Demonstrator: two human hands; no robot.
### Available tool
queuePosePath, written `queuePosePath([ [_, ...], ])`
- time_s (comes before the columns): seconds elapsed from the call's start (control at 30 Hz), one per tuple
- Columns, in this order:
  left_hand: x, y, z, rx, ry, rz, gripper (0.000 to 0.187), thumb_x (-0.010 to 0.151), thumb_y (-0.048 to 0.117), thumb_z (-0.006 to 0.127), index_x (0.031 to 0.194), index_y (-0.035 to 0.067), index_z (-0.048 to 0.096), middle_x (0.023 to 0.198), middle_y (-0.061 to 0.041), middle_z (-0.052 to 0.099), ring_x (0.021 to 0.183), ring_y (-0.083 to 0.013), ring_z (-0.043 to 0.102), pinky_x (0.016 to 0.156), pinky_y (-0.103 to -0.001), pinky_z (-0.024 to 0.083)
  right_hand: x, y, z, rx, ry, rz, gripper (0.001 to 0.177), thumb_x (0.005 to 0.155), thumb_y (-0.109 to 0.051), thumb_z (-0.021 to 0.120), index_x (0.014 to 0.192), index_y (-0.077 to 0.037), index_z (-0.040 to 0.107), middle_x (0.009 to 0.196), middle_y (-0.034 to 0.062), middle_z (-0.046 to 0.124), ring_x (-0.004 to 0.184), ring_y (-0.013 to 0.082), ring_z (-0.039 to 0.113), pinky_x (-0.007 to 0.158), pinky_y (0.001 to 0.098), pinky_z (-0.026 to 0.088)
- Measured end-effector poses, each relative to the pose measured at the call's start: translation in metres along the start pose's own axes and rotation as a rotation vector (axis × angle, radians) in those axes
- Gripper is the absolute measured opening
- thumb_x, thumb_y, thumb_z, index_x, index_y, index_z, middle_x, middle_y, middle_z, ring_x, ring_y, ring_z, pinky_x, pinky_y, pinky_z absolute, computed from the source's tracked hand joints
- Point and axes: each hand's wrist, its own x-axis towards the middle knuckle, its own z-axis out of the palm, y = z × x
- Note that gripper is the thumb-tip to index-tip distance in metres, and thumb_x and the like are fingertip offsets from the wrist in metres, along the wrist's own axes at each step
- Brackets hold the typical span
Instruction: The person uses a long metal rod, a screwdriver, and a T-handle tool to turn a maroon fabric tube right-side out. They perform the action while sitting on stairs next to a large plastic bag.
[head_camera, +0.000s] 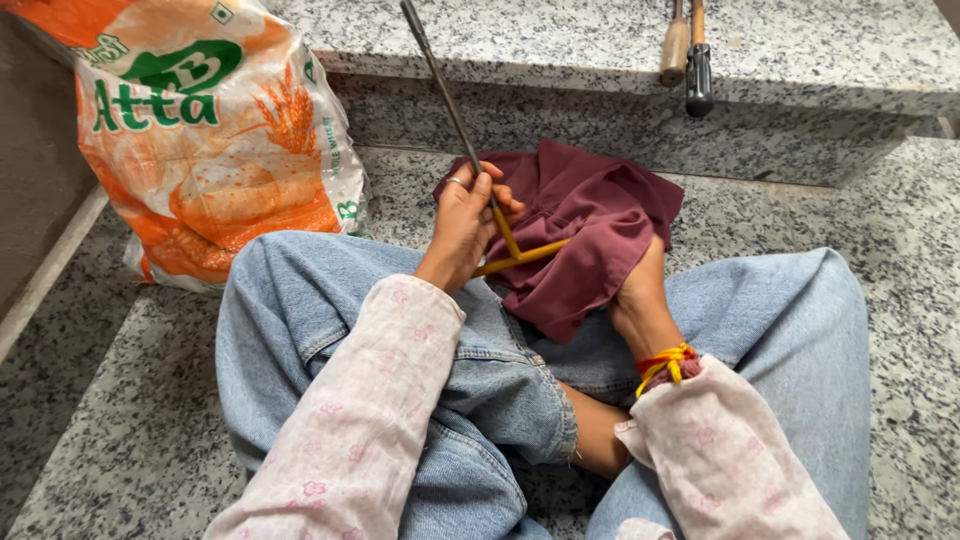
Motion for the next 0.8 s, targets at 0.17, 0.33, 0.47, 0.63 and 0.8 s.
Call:
queuePosePath([
  [0.17, -0.013, 0.014, 0.022, 0.010, -0.047, -0.028, 0.017, 0.111, 0.022, 0.043, 0.114, 0.007, 0.050, 0.093, -0.009, 0.066, 0.098, -0.0257, 0.073, 0.090, -0.040, 0.061, 0.003, 0.069, -0.013, 0.159, -0.022, 0.168, 0.025, 0.103, -0.015, 0.051, 0.116, 0.000, 0.064, 0.103, 0.0089, 0.071, 0.085, 0.0184, 0.072, 0.072, 0.0314, 0.060],
  [0.33, -0.018, 0.022, 0.036, -0.028, -0.082, -0.079, 0.016, 0.111, 0.021, 0.044, 0.115, 0.007, 0.050, 0.097, -0.010, 0.066, 0.109, -0.0290, 0.073, 0.098, -0.043, 0.059, 0.005, 0.117, 0.002, 0.502, -0.082, 0.315, 0.026, 0.103, -0.013, 0.048, 0.122, -0.004, 0.063, 0.111, 0.0081, 0.070, 0.094, 0.0174, 0.072, 0.085, 0.0289, 0.060],
  [0.47, -0.019, 0.023, 0.035, 0.018, -0.086, -0.084, 0.014, 0.111, 0.021, 0.045, 0.115, 0.009, 0.050, 0.097, -0.009, 0.066, 0.105, -0.0304, 0.071, 0.094, -0.045, 0.060, 0.006, 0.049, 0.002, 0.352, -0.024, 0.204, 0.029, 0.105, -0.020, 0.043, 0.113, -0.001, 0.063, 0.100, 0.0116, 0.071, 0.084, 0.0217, 0.071, 0.076, 0.0332, 0.060],
  [0.63, -0.019, 0.024, 0.031, -0.111, -0.088, -0.058, 0.014, 0.110, 0.023, 0.047, 0.114, 0.010, 0.051, 0.101, -0.010, 0.068, 0.113, -0.0306, 0.070, 0.099, -0.046, 0.058, 0.007, 0.015, -0.004, 0.310, 0.104, 0.239, 0.032, 0.107, -0.023, 0.039, 0.113, -0.002, 0.063, 0.101, 0.0105, 0.072, 0.088, 0.0212, 0.072, 0.078, 0.0337, 0.061],
  [0.8, -0.024, 0.025, 0.038, -0.085, -0.140, -0.092, 0.014, 0.110, 0.023, 0.046, 0.115, 0.010, 0.050, 0.104, -0.013, 0.070, 0.116, -0.0313, 0.070, 0.101, -0.045, 0.058, -0.001, 0.104, -0.001, 0.270, 0.017, 0.331, 0.043, 0.106, -0.035, 0.035, 0.120, -0.004, 0.062, 0.106, 0.0084, 0.071, 0.094, 0.0200, 0.070, 0.083, 0.0322, 0.058],
])
